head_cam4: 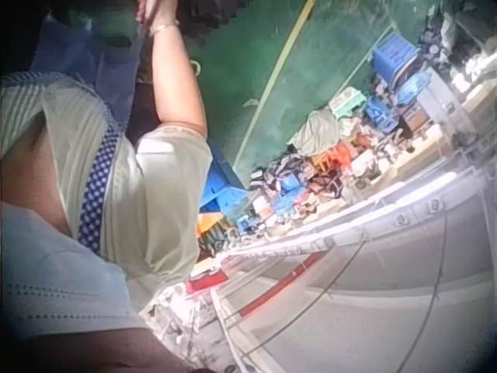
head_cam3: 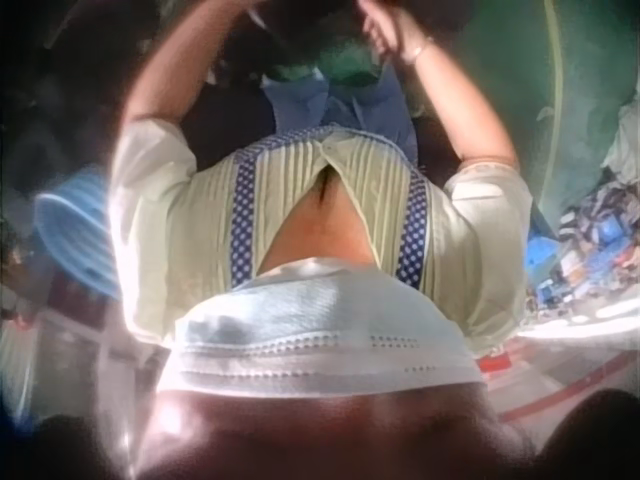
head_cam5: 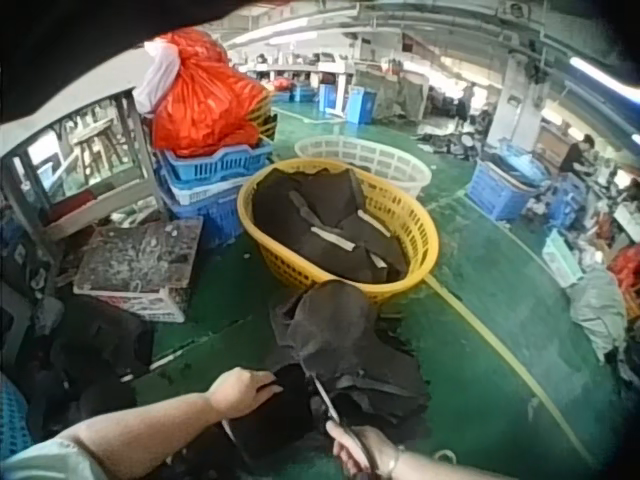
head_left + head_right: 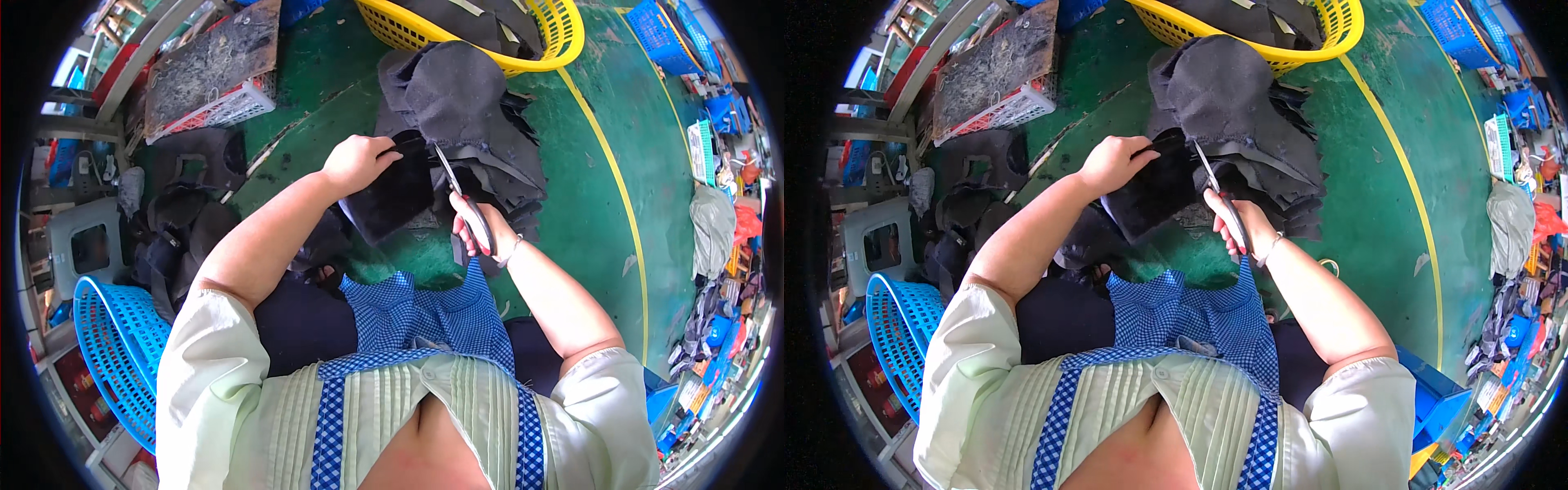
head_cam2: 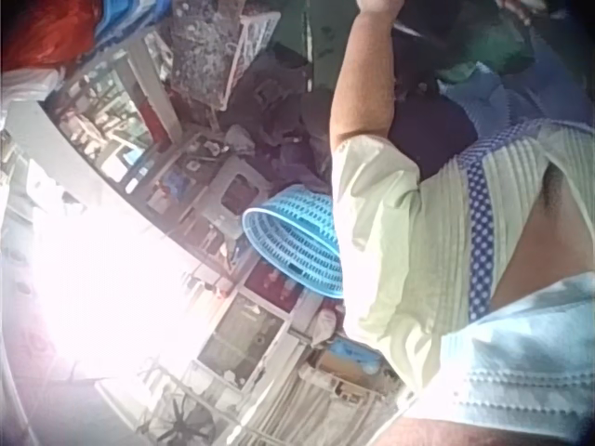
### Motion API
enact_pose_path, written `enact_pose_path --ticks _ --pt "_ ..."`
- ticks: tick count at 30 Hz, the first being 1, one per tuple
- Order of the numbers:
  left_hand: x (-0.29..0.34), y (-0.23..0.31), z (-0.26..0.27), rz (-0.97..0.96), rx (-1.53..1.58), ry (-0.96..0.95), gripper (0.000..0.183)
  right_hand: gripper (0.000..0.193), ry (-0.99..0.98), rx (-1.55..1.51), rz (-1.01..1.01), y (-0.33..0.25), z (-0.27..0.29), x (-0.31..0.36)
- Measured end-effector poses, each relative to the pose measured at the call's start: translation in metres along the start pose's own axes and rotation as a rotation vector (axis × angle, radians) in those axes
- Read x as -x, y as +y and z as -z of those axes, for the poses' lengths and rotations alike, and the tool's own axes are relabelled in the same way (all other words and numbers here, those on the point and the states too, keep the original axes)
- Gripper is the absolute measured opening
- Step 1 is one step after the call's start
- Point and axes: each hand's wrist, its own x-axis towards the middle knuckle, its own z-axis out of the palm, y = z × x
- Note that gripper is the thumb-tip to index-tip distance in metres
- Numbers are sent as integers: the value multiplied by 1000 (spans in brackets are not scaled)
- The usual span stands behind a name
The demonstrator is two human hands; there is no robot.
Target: Trimming fabric shoe components with scissors and applying adhesive tape.
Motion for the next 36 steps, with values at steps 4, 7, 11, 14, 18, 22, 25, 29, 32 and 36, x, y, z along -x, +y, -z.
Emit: enact_pose_path --ticks 4,7,11,14,18,22,25,29,32,36 --pt "5 1 -6 -38 -17 -8 25 70 -135 -4 27 10 -1 -8" --pt "7 -1 -4 -46 28 -6 26 64 -106 -11 -59 -5 -8 -10" --pt "5 -8 5 13 113 -70 29 58 -17 -53 25 -26 -18 -7" --pt "5 -3 28 78 194 -131 29 45 152 90 244 -40 -34 12" --pt "16 35 55 -169 319 -338 41 56 318 570 927 -74 -31 24" --pt "16 52 70 -56 430 -452 66 30 352 908 966 -122 -36 43" --pt "21 11 58 -43 738 -961 88 27 555 962 1340 -166 -26 66" --pt "27 -17 55 32 601 -1116 55 28 837 985 1789 -223 4 99" --pt "17 -7 86 -31 781 -975 48 11 -34 -334 1818 -249 44 88" --pt "25 -8 102 105 803 -389 36 9 665 -121 1756 -210 115 46"
